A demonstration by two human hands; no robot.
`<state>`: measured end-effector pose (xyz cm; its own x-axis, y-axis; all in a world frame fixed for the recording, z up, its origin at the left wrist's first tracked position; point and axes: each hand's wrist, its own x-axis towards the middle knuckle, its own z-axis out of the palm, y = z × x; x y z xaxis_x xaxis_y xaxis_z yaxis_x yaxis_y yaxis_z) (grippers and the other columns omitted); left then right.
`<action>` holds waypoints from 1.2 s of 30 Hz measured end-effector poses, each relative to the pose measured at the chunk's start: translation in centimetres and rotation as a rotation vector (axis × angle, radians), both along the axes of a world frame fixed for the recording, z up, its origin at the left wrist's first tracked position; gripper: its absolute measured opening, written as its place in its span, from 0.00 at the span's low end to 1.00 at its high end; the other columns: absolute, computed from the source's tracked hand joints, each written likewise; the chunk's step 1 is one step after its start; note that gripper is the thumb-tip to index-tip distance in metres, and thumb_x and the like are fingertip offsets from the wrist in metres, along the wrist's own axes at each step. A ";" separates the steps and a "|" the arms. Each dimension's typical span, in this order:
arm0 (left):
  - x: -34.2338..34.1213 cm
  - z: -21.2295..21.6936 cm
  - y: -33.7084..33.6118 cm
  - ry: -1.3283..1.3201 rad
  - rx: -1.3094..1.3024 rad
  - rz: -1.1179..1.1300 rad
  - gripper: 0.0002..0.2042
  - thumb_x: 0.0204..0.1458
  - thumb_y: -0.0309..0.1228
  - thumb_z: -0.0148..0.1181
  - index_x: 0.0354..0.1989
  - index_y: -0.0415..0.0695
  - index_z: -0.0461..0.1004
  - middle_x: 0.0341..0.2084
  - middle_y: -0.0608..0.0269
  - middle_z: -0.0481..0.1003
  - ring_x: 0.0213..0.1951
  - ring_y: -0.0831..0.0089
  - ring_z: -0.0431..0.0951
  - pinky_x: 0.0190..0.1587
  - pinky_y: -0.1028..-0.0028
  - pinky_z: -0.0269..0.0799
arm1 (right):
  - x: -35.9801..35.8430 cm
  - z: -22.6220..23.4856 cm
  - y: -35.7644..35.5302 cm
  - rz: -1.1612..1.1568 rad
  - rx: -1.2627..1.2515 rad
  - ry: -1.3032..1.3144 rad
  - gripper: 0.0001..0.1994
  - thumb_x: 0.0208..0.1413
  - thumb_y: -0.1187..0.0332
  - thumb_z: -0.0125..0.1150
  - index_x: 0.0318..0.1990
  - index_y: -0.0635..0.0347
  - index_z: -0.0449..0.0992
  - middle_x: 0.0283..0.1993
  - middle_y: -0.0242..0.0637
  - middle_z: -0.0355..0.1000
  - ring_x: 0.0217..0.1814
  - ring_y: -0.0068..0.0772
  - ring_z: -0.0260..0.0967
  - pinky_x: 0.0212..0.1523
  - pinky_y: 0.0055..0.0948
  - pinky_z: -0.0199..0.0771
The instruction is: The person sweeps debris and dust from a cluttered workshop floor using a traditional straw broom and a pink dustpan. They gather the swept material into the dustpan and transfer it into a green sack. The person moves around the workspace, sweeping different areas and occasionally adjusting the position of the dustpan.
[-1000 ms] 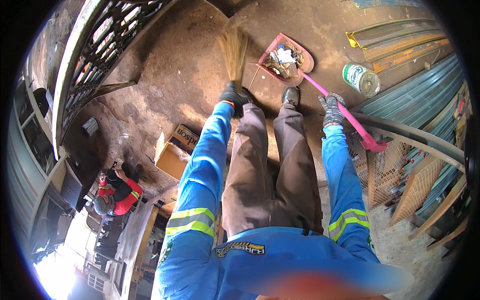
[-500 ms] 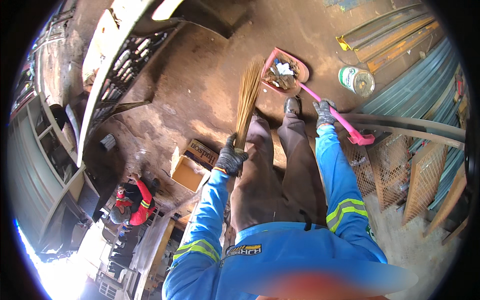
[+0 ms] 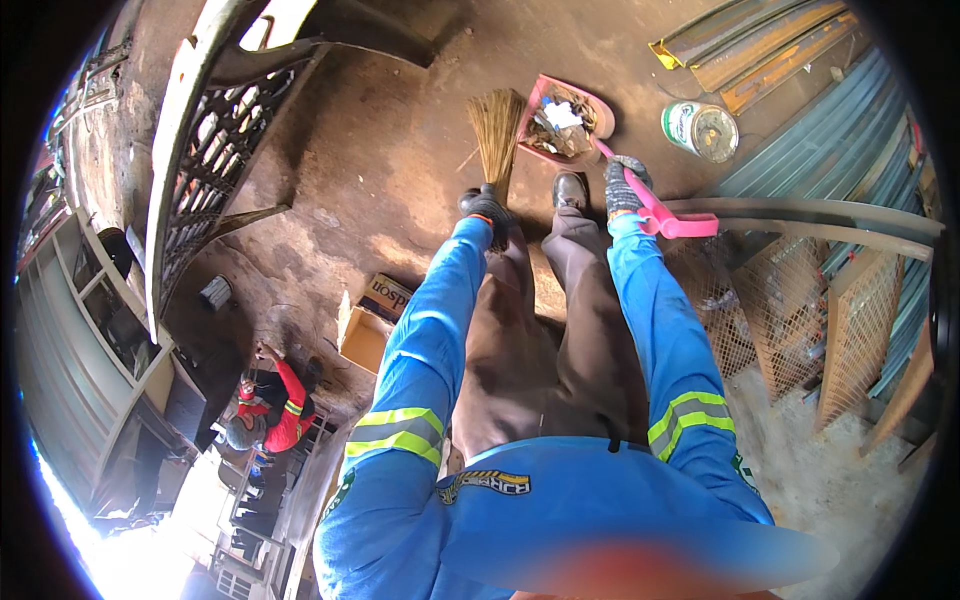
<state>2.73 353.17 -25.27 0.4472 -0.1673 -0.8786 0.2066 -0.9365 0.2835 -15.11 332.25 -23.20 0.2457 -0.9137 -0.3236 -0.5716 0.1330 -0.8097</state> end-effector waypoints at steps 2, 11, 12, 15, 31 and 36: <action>-3.2 1.0 -1.2 0.075 -0.123 -0.136 0.32 0.32 0.35 0.66 0.49 0.41 0.61 0.34 0.43 0.72 0.38 0.54 0.72 0.41 0.65 0.67 | -2.3 -1.2 -0.2 -0.040 0.006 -0.016 0.06 0.47 0.65 0.57 0.24 0.55 0.74 0.18 0.28 0.69 0.19 0.23 0.63 0.22 0.26 0.64; -7.8 12.9 3.4 0.031 -0.256 -0.201 0.37 0.36 0.22 0.60 0.58 0.44 0.49 0.24 0.61 0.67 0.26 0.74 0.67 0.31 0.75 0.68 | -7.4 -5.0 -0.2 -0.405 0.189 -0.332 0.03 0.43 0.75 0.57 0.28 0.61 0.73 0.21 0.32 0.68 0.20 0.27 0.64 0.24 0.26 0.71; -7.7 13.3 4.0 0.032 -0.254 -0.152 0.37 0.36 0.22 0.59 0.58 0.44 0.49 0.24 0.62 0.67 0.25 0.74 0.67 0.30 0.75 0.68 | -7.0 -4.3 -0.1 -0.488 0.211 -0.466 0.01 0.41 0.75 0.58 0.25 0.59 0.74 0.20 0.27 0.69 0.19 0.21 0.64 0.23 0.21 0.67; -7.7 12.2 7.7 0.010 -0.234 0.006 0.35 0.38 0.21 0.58 0.57 0.46 0.49 0.23 0.65 0.66 0.23 0.76 0.66 0.27 0.77 0.68 | -6.5 -1.0 0.0 -0.610 0.365 -0.660 0.04 0.41 0.77 0.58 0.27 0.63 0.72 0.23 0.33 0.68 0.21 0.29 0.65 0.27 0.28 0.74; -3.6 14.1 6.3 -0.332 -0.100 -0.143 0.35 0.34 0.27 0.63 0.55 0.47 0.55 0.30 0.50 0.72 0.32 0.62 0.73 0.35 0.67 0.70 | -9.3 1.8 -2.5 -0.778 0.403 -0.647 0.10 0.41 0.82 0.57 0.31 0.59 0.67 0.32 0.35 0.65 0.30 0.35 0.66 0.32 0.41 0.77; 0.9 5.0 -3.0 -0.264 -0.009 -0.313 0.35 0.29 0.37 0.66 0.51 0.44 0.60 0.35 0.43 0.72 0.39 0.52 0.74 0.41 0.63 0.70 | -7.5 0.3 -3.4 -0.610 0.274 -0.475 0.03 0.41 0.76 0.59 0.26 0.62 0.72 0.22 0.35 0.69 0.20 0.29 0.66 0.24 0.28 0.72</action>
<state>3.59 350.18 -20.24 0.5835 -0.3385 -0.7382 -0.1691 -0.9397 0.2973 -22.58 328.86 -22.93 -0.1016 -0.8350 -0.5409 0.0606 0.5375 -0.8411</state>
